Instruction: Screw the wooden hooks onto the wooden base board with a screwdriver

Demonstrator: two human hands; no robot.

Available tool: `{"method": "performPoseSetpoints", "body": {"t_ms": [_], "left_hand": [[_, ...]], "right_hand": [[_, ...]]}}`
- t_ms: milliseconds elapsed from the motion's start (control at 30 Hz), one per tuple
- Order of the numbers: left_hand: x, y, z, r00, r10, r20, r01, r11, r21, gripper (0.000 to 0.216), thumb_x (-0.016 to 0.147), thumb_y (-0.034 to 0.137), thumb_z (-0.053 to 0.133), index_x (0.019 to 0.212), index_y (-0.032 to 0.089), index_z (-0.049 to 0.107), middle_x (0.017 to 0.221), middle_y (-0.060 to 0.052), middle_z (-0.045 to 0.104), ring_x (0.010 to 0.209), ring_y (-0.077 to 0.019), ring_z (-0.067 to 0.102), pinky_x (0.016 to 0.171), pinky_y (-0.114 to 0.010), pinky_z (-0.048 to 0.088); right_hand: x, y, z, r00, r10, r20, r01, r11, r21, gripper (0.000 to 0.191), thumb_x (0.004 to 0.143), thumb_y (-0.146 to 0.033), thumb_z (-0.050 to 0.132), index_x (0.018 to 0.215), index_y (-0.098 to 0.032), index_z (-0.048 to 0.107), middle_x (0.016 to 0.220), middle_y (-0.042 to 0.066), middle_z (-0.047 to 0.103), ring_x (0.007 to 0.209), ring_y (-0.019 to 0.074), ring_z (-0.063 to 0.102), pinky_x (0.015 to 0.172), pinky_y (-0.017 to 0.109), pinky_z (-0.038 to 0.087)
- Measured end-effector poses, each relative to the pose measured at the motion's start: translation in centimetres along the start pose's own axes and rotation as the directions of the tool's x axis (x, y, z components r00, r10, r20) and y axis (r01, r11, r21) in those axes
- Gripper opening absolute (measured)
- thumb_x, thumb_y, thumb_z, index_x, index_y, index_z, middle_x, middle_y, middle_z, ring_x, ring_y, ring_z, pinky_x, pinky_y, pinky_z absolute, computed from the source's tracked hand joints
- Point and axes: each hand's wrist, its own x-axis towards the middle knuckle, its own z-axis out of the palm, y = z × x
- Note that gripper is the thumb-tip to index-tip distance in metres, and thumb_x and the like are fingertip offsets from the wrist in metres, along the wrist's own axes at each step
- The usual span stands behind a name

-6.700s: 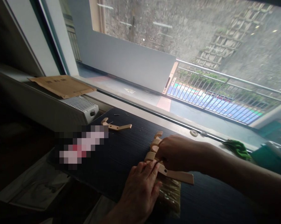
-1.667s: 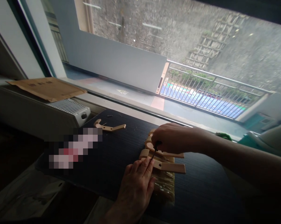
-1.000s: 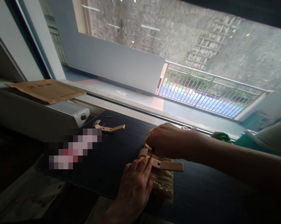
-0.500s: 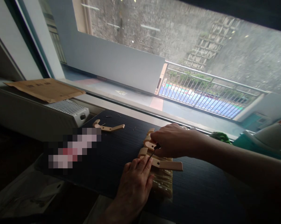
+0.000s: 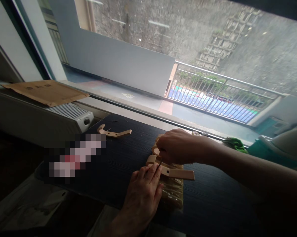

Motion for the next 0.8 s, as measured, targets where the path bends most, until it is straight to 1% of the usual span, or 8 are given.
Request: {"method": "performPoseSetpoints", "body": {"t_ms": [133,200,267,333,433,533,667,800], "left_hand": [[-0.1,0.0,0.0,1.0,-0.003,0.006,0.003,1.0,-0.014,0.042,0.087,0.024,0.046,0.129,0.017,0.049,0.132,-0.006,0.053,0.111,-0.0255,0.048,0.088,-0.043,0.04],[-0.1,0.0,0.0,1.0,-0.012,0.001,0.012,1.0,-0.024,0.041,0.088,0.024,0.046,0.129,0.017,0.049,0.132,-0.005,0.053,0.111,-0.0251,0.048,0.089,-0.043,0.04],[-0.1,0.0,0.0,1.0,-0.015,0.0,0.015,0.999,-0.03,0.041,0.088,0.024,0.045,0.129,0.018,0.048,0.132,-0.004,0.053,0.112,-0.0248,0.047,0.089,-0.043,0.039],[-0.1,0.0,0.1,1.0,-0.016,-0.002,0.016,1.0,-0.026,0.041,0.088,0.025,0.045,0.129,0.019,0.048,0.132,-0.004,0.054,0.112,-0.0248,0.047,0.09,-0.043,0.039],[-0.2,0.0,0.2,1.0,-0.02,-0.004,0.02,1.0,-0.01,0.04,0.088,0.025,0.045,0.128,0.019,0.049,0.131,-0.004,0.054,0.11,-0.025,0.049,0.088,-0.043,0.039],[-0.2,0.0,0.2,1.0,-0.016,0.007,0.016,1.0,-0.007,0.041,0.088,0.026,0.045,0.128,0.019,0.049,0.132,-0.004,0.054,0.111,-0.0251,0.049,0.088,-0.043,0.039],[-0.1,-0.1,0.2,1.0,-0.02,0.021,0.02,1.0,-0.01,0.042,0.088,0.026,0.045,0.129,0.018,0.049,0.133,-0.005,0.053,0.111,-0.0254,0.048,0.089,-0.044,0.039],[-0.1,-0.1,0.2,0.999,-0.022,0.029,0.023,1.0,-0.018,0.042,0.088,0.025,0.045,0.13,0.018,0.048,0.134,-0.005,0.052,0.111,-0.0257,0.047,0.09,-0.045,0.039]], "right_hand": [[-0.2,0.2,0.0,0.996,0.09,0.026,-0.091,0.995,0.033,0.028,0.087,-0.03,0.042,0.078,-0.015,0.064,0.078,0.006,0.065,0.062,0.0133,0.054,0.056,0.026,0.032],[-0.6,0.4,-0.2,0.995,0.098,0.035,-0.099,0.994,0.045,0.025,0.085,-0.031,0.044,0.084,-0.017,0.065,0.074,0.004,0.065,0.059,0.0131,0.053,0.052,0.025,0.031],[-1.1,0.5,-0.4,0.995,0.079,0.058,-0.082,0.995,0.048,0.017,0.079,-0.025,0.051,0.088,-0.02,0.065,0.071,0.001,0.064,0.057,0.0124,0.052,0.049,0.024,0.029],[-1.5,0.5,-0.7,0.997,0.04,0.062,-0.041,0.999,0.016,0.017,0.074,-0.016,0.054,0.086,-0.021,0.065,0.07,-0.001,0.064,0.058,0.0118,0.052,0.049,0.023,0.028],[-1.6,0.3,-0.8,0.999,-0.021,0.037,0.023,0.998,-0.054,0.013,0.075,-0.011,0.052,0.077,-0.017,0.064,0.068,0.0,0.063,0.057,0.0112,0.051,0.049,0.023,0.028],[-1.4,0.5,-0.4,0.998,-0.061,0.02,0.062,0.997,-0.053,0.013,0.076,-0.011,0.052,0.074,-0.016,0.063,0.068,0.001,0.062,0.056,0.0106,0.05,0.05,0.023,0.029],[-1.1,0.8,0.2,1.0,0.01,-0.005,-0.01,1.0,-0.004,0.019,0.081,-0.015,0.046,0.071,-0.015,0.062,0.067,0.003,0.062,0.056,0.0106,0.048,0.053,0.023,0.031],[-0.9,1.2,0.7,0.997,0.072,-0.002,-0.072,0.995,0.066,0.029,0.088,-0.028,0.041,0.071,-0.015,0.062,0.067,0.003,0.061,0.055,0.0105,0.048,0.055,0.023,0.032]]}}
